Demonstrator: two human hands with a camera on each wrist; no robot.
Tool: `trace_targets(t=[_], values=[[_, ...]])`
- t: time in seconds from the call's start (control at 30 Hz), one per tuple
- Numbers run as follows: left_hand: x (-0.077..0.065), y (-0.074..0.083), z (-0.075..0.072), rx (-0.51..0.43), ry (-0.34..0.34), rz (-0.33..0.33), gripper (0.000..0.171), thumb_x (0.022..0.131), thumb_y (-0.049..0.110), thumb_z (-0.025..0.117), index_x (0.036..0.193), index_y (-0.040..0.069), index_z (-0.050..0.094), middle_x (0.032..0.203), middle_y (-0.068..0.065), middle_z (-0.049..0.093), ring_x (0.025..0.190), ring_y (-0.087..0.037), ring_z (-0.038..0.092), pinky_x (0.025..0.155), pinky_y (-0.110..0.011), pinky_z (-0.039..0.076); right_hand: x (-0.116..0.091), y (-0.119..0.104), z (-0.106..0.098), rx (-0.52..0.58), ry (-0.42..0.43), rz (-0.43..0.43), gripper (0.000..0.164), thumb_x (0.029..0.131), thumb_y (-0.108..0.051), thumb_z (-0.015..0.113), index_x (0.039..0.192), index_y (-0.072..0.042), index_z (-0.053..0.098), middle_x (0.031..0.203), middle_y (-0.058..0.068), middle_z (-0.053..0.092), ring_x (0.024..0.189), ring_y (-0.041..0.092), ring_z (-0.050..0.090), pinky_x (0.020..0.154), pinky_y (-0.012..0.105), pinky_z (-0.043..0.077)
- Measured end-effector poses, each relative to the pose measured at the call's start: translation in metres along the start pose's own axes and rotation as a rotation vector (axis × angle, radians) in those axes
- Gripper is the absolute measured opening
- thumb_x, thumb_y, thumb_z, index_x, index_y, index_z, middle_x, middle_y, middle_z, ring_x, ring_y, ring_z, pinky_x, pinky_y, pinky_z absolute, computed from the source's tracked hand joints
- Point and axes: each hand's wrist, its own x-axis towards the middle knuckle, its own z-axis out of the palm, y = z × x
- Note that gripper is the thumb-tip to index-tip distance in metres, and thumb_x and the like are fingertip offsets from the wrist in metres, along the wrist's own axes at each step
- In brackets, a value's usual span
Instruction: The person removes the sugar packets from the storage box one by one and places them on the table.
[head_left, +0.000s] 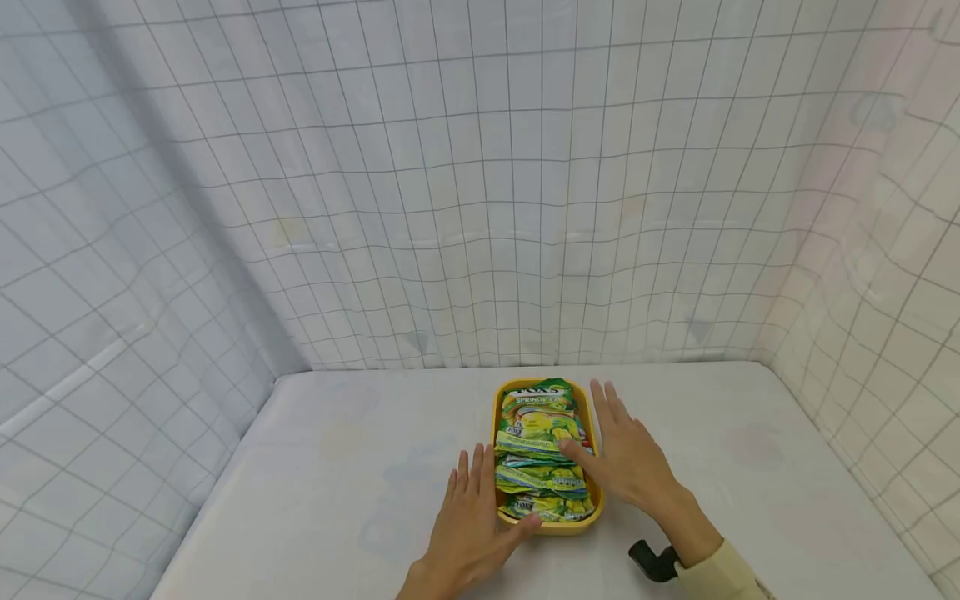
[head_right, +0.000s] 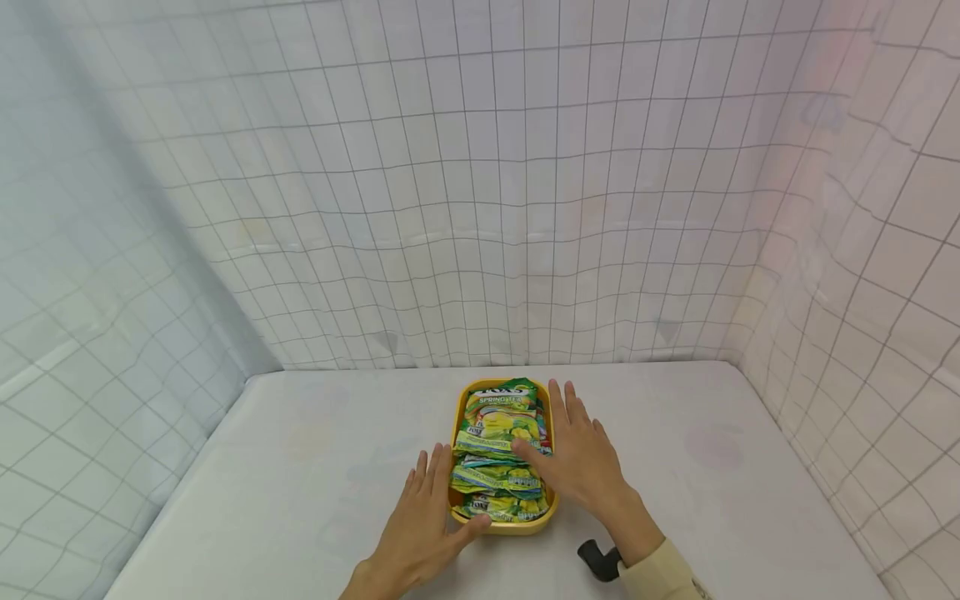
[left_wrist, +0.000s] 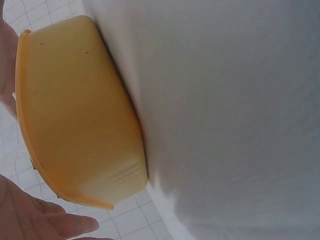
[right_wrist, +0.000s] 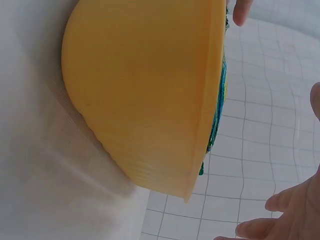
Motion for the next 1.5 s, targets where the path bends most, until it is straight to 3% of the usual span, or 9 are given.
trace_targets(t=[0.5, 1.03, 1.5], values=[[0.001, 0.0, 0.003, -0.019, -0.014, -0.022, 0.113, 0.09, 0.078, 0.052, 0.163, 0.003, 0.011, 0.166, -0.022, 0.017, 0.152, -0.045, 0.008, 0.119, -0.061, 0.016, 0.007, 0.0, 0.002, 0.061, 0.013, -0.019, 0.1, 0.097, -0.063, 0.058, 0.164, -0.007, 0.011, 0.166, 0.022, 0.017, 0.14, 0.049, 0.038, 0.101, 0.067, 0.041], [0.001, 0.001, 0.007, -0.048, 0.006, -0.014, 0.116, 0.088, 0.078, 0.055, 0.162, -0.001, 0.015, 0.165, -0.023, 0.021, 0.151, -0.048, 0.014, 0.118, -0.061, 0.02, 0.012, -0.003, 0.003, 0.163, 0.026, -0.023, 0.1, 0.097, -0.06, 0.061, 0.163, -0.004, 0.012, 0.167, 0.02, 0.017, 0.148, 0.044, 0.028, 0.111, 0.065, 0.031], [0.001, 0.003, 0.006, -0.133, -0.027, -0.038, 0.117, 0.089, 0.075, 0.058, 0.161, -0.002, 0.01, 0.164, -0.026, 0.018, 0.151, -0.045, 0.016, 0.119, -0.059, 0.02, 0.017, -0.002, 0.006, 0.213, 0.03, -0.041, 0.1, 0.097, -0.062, 0.058, 0.163, -0.003, 0.011, 0.167, 0.02, 0.018, 0.15, 0.041, 0.024, 0.116, 0.061, 0.025]])
